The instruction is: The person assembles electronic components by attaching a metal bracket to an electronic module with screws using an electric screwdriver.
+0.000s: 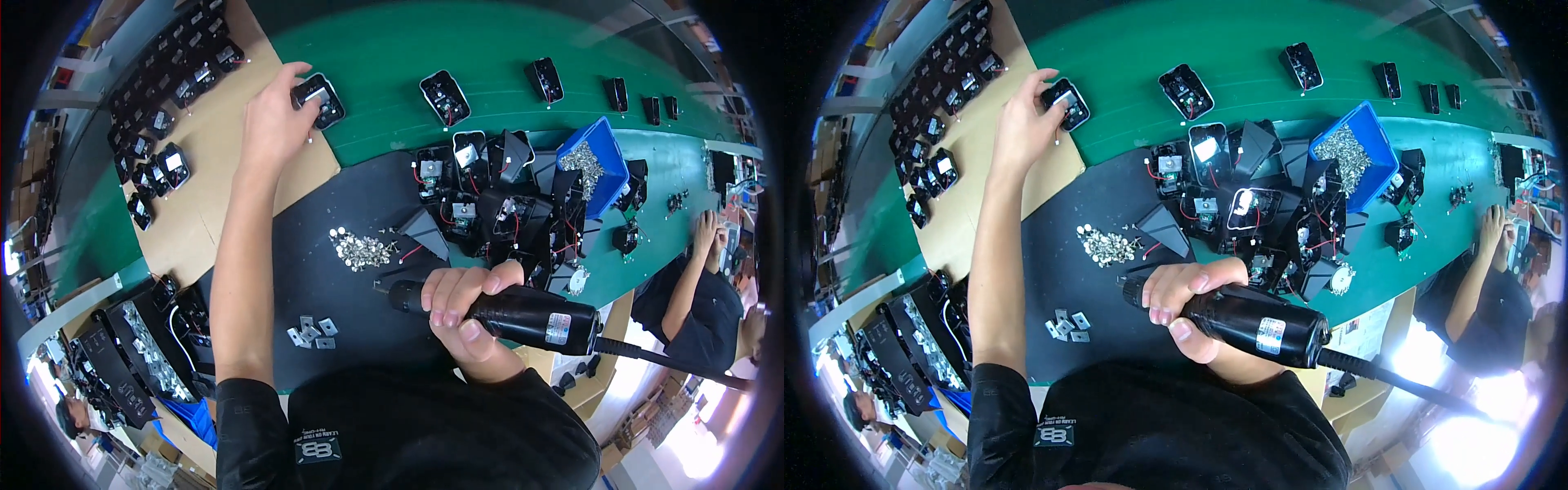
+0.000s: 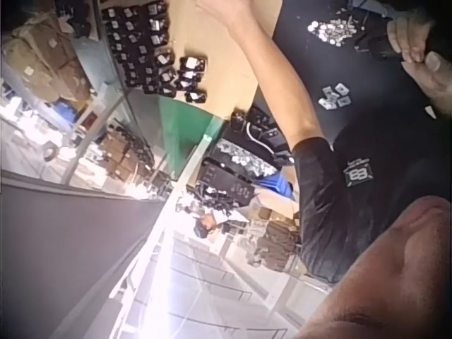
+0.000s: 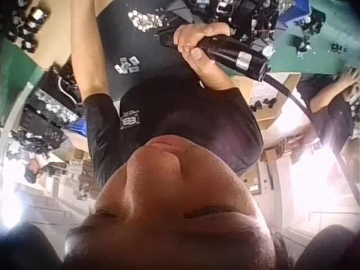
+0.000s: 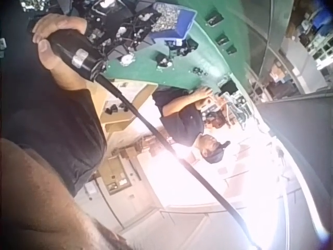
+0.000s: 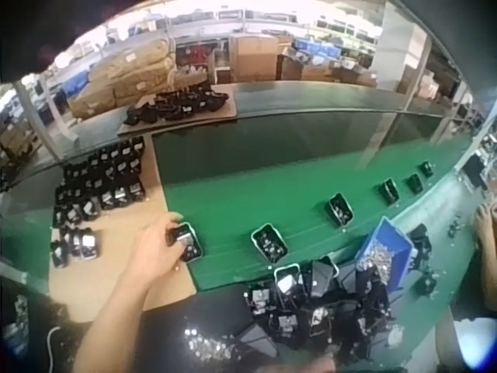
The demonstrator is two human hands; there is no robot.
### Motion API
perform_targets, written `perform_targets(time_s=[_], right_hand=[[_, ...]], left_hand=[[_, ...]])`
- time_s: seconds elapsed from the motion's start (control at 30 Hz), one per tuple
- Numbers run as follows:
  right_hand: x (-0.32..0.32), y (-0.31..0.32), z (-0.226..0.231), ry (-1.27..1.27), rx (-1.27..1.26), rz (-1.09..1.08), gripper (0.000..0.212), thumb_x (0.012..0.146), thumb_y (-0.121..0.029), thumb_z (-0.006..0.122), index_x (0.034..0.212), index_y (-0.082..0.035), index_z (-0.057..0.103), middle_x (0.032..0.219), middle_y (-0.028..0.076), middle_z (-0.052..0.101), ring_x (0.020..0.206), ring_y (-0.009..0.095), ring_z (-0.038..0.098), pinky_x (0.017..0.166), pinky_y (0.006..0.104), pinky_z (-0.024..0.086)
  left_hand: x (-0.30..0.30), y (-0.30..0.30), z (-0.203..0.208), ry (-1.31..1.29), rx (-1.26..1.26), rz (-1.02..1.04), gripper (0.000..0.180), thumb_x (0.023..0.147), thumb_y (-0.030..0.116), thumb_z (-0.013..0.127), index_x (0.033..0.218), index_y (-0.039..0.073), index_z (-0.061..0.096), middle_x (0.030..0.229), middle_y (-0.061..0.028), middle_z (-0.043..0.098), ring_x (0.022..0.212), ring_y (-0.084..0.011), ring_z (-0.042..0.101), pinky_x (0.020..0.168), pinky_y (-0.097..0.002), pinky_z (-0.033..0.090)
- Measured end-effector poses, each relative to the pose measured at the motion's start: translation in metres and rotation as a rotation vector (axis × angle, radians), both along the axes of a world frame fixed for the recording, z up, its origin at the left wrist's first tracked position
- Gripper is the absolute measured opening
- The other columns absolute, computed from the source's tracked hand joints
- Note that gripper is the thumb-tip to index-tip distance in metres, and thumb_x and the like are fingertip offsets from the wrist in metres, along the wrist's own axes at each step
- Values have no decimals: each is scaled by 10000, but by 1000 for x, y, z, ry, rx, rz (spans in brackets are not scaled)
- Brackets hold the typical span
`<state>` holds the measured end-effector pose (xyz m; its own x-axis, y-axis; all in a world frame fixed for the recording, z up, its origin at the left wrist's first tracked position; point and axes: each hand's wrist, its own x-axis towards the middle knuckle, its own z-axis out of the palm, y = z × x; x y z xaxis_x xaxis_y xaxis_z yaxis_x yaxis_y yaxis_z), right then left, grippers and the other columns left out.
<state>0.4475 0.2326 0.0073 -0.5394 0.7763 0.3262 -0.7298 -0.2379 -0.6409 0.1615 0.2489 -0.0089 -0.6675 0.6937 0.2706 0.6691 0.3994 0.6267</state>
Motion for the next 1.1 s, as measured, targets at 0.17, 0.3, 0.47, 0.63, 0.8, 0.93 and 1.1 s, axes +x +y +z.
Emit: perform_targets(time_s=[0.17,0.3,0.47,0.63,0.8,0.93,1.1], right_hand=[[0,0,19,-180,-88,-48,421,828,-189,703,1078,-164,365,663,-4,497,569,139,502,622,310,439],[8,2,11,-106,-88,-39,400,828,-87,684,1087,-145,384,723,44,560,627,184,561,675,373,477],[0,-2,14,-101,-49,17,397,846,-166,678,1100,-147,374,706,-4,508,616,127,514,648,296,436],[3,-5,22,-26,-86,94,427,853,-153,702,1144,-151,390,732,30,551,658,176,549,680,352,458],[-1,-13,35,22,-138,137,420,866,-175,697,1151,-157,388,719,19,532,655,169,543,663,336,453],[-1,-17,38,37,-142,153,423,867,-186,696,1151,-158,384,717,20,530,641,170,541,657,336,452],[-6,-28,40,25,-121,190,428,853,-185,693,1134,-159,372,711,24,529,605,171,535,641,343,456]], left_hand=[[17,-41,43,195,-51,-106,219,807,99,671,1010,18,662,954,-147,680,797,-298,651,732,-364,505],[70,-122,64,71,-208,-82,216,762,27,702,978,29,686,917,-127,677,854,-297,626,786,-368,486],[102,-187,41,-171,-336,-65,270,730,5,709,998,26,688,972,-136,676,916,-298,638,831,-357,493],[107,-188,47,-13,-230,-251,557,628,86,790,1166,46,648,1281,-105,600,1171,-312,546,1014,-429,387],[130,-179,41,-24,-62,-500,399,684,182,787,1059,74,704,1042,-21,671,980,-189,576,874,-360,361],[140,-190,29,21,2,-485,283,675,154,786,937,73,718,899,-4,673,882,-173,588,819,-355,358],[141,-202,32,18,27,-415,187,659,150,785,811,65,717,792,-20,684,799,-175,616,806,-363,381]])
